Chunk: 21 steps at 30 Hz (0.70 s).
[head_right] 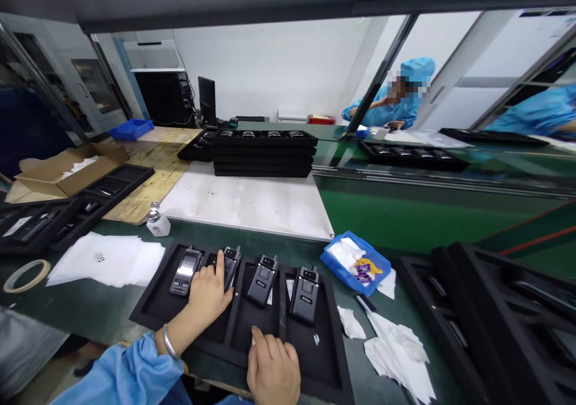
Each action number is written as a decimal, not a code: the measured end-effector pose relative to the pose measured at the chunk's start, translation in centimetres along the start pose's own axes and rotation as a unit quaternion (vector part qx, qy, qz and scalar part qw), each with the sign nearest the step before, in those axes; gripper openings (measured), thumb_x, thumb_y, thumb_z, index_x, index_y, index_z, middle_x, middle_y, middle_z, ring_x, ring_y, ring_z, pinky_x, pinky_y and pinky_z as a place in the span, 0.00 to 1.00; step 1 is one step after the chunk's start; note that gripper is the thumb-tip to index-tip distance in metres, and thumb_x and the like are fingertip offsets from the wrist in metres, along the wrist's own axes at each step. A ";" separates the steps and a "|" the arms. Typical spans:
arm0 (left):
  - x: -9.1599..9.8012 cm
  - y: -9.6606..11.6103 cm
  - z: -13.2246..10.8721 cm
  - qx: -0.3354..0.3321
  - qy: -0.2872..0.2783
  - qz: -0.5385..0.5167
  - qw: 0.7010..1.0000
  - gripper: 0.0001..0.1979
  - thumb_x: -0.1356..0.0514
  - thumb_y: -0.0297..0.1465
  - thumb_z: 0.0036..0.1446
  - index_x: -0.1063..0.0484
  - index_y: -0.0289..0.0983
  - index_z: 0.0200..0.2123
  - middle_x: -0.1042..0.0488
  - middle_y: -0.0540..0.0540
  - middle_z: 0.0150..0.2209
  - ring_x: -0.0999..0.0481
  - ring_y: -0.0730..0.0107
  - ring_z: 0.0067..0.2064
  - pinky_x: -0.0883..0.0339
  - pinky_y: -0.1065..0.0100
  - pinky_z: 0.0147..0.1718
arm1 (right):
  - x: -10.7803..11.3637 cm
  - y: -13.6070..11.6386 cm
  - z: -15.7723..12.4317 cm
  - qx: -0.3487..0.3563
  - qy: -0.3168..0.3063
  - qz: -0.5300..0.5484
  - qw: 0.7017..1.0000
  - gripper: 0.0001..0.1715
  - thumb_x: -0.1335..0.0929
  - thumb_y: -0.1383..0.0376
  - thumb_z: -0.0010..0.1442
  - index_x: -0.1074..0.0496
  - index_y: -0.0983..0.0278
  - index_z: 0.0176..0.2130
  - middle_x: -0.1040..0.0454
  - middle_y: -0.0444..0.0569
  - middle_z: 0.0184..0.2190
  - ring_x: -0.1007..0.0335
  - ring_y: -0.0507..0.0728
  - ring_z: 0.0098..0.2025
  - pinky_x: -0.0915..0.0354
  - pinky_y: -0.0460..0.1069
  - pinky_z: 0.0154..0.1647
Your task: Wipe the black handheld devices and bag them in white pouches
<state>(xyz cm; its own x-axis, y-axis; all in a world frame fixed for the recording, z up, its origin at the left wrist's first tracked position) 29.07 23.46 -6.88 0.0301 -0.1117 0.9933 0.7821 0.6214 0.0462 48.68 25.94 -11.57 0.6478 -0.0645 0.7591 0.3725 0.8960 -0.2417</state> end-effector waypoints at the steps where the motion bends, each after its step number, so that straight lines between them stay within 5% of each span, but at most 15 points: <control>1: -0.2 -0.2 0.2 0.007 -0.001 -0.014 1.000 0.45 0.36 0.35 0.54 0.53 0.24 0.68 0.27 0.35 0.38 0.26 0.49 0.42 0.31 0.54 0.41 | 0.0 0.0 -0.1 0.000 0.002 0.001 1.000 0.15 0.42 0.69 0.69 0.29 0.66 0.49 0.28 0.47 0.28 0.35 0.55 0.29 0.47 0.53 0.38; 5: -0.6 -1.8 -0.5 -0.006 0.058 -0.136 0.989 0.42 0.38 0.31 0.56 0.55 0.26 0.68 0.27 0.34 0.46 0.27 0.49 0.49 0.30 0.55 0.47 | -0.3 0.4 -0.4 0.003 -0.007 0.002 1.000 0.15 0.41 0.69 0.69 0.30 0.65 0.50 0.29 0.46 0.28 0.35 0.55 0.30 0.46 0.53 0.39; 10: 0.0 -3.7 -4.1 -0.109 0.183 -0.287 0.934 0.38 0.40 0.30 0.60 0.55 0.36 0.69 0.33 0.35 0.58 0.31 0.55 0.59 0.34 0.55 0.57 | -0.4 0.5 -0.5 0.014 -0.015 0.006 1.000 0.16 0.41 0.68 0.69 0.30 0.65 0.51 0.29 0.47 0.29 0.35 0.55 0.30 0.47 0.53 0.39; 21: 1.9 -5.1 -7.7 -0.200 0.289 -0.356 0.866 0.36 0.41 0.22 0.57 0.49 0.34 0.67 0.34 0.33 0.59 0.33 0.53 0.61 0.32 0.51 0.58 | 0.3 -0.2 0.3 0.009 0.014 -0.002 1.000 0.15 0.42 0.69 0.69 0.30 0.66 0.48 0.30 0.46 0.27 0.36 0.55 0.28 0.46 0.53 0.38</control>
<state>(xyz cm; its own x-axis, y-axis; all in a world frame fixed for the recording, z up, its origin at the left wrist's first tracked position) 29.95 14.08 -6.09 -0.3331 -0.7972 0.5035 0.8797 -0.0705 0.4703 48.62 25.89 -11.10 0.6645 -0.0809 0.7429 0.3639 0.9034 -0.2271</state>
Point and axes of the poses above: each hand's wrist, its own z-axis towards the middle knuckle, its own x-axis out of the back of the hand, y = z × x, the point moved 4 cm from there along z, towards the middle knuckle
